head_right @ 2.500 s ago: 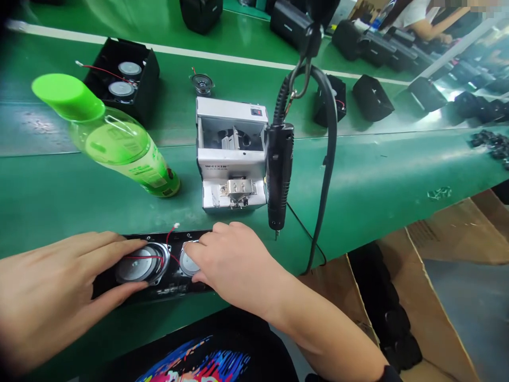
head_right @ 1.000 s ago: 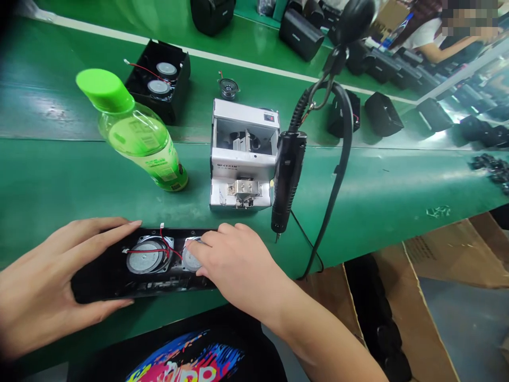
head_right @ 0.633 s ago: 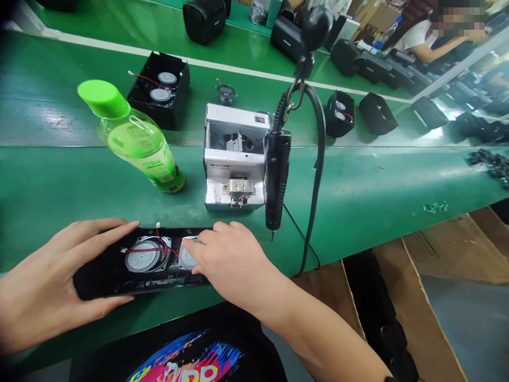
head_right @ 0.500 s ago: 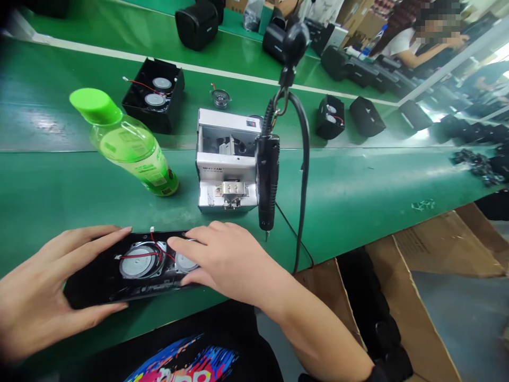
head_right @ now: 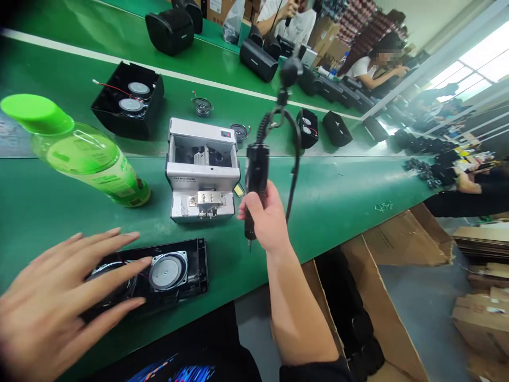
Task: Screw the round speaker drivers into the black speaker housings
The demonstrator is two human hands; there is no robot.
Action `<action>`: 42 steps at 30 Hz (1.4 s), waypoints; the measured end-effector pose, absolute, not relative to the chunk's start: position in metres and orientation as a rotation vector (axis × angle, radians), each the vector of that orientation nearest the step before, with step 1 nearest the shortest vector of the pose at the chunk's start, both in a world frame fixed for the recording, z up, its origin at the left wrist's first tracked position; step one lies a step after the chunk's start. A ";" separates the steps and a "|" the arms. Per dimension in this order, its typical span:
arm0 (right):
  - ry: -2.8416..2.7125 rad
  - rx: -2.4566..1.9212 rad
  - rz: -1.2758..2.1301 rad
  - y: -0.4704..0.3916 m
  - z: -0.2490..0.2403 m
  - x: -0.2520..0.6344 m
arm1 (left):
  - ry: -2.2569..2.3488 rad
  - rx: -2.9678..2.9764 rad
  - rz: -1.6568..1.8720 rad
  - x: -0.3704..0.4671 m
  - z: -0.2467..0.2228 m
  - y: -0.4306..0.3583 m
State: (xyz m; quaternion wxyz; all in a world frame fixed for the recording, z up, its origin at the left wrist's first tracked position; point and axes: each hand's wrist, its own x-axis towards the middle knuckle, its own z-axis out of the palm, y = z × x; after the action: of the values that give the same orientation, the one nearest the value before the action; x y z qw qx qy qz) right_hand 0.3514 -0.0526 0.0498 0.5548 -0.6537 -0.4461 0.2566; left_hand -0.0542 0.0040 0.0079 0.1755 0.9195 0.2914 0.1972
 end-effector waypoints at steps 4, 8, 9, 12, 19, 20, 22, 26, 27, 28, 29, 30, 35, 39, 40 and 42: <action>-0.956 -1.428 0.621 -0.069 0.068 0.344 | 0.681 2.818 0.574 -0.010 0.011 0.004; -0.868 -1.318 0.682 -0.082 0.086 0.335 | 0.677 2.845 0.516 -0.005 0.007 0.009; -0.849 -1.293 0.687 -0.084 0.089 0.334 | 0.683 2.846 0.512 -0.006 0.006 0.010; -0.840 -1.311 0.651 -0.087 0.094 0.334 | 0.666 2.855 0.506 -0.009 0.006 0.012; -0.854 -1.279 0.612 -0.086 0.102 0.338 | 0.671 2.814 0.440 -0.009 0.013 0.016; -0.850 -1.264 0.621 -0.085 0.105 0.338 | 0.664 2.805 0.443 -0.008 0.014 0.017; -0.866 -1.260 0.632 -0.082 0.111 0.336 | 0.650 2.791 0.455 -0.006 0.015 0.017; -0.923 -1.180 0.638 -0.072 0.132 0.325 | 0.645 2.773 0.474 -0.001 0.016 0.016; -0.933 -1.157 0.628 -0.069 0.140 0.322 | 0.647 2.768 0.479 0.000 0.016 0.016; -0.941 -1.144 0.613 -0.066 0.149 0.318 | 0.648 2.764 0.491 0.000 0.014 0.015; -0.955 -1.142 0.607 -0.063 0.159 0.315 | 0.650 2.759 0.500 0.001 0.013 0.015; -0.977 -1.147 0.617 -0.060 0.169 0.313 | 0.655 2.755 0.514 0.000 0.012 0.015; -1.027 -1.146 0.708 -0.040 0.197 0.296 | 0.632 2.777 0.531 0.001 0.008 0.016; -1.110 -0.970 0.541 -0.016 0.173 0.282 | 0.617 2.796 0.530 0.004 0.010 0.016; -1.158 -0.924 0.523 -0.011 0.164 0.281 | 0.630 2.784 0.526 0.005 0.011 0.016; -1.237 -0.875 0.525 -0.002 0.146 0.280 | 0.665 2.752 0.512 0.006 0.013 0.014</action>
State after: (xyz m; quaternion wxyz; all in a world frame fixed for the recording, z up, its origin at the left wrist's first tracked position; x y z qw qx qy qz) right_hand 0.2800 -0.0020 0.1455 0.6953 -0.3922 -0.5545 0.2352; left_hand 0.0062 0.0136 0.0126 0.1319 0.9482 0.2290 0.1766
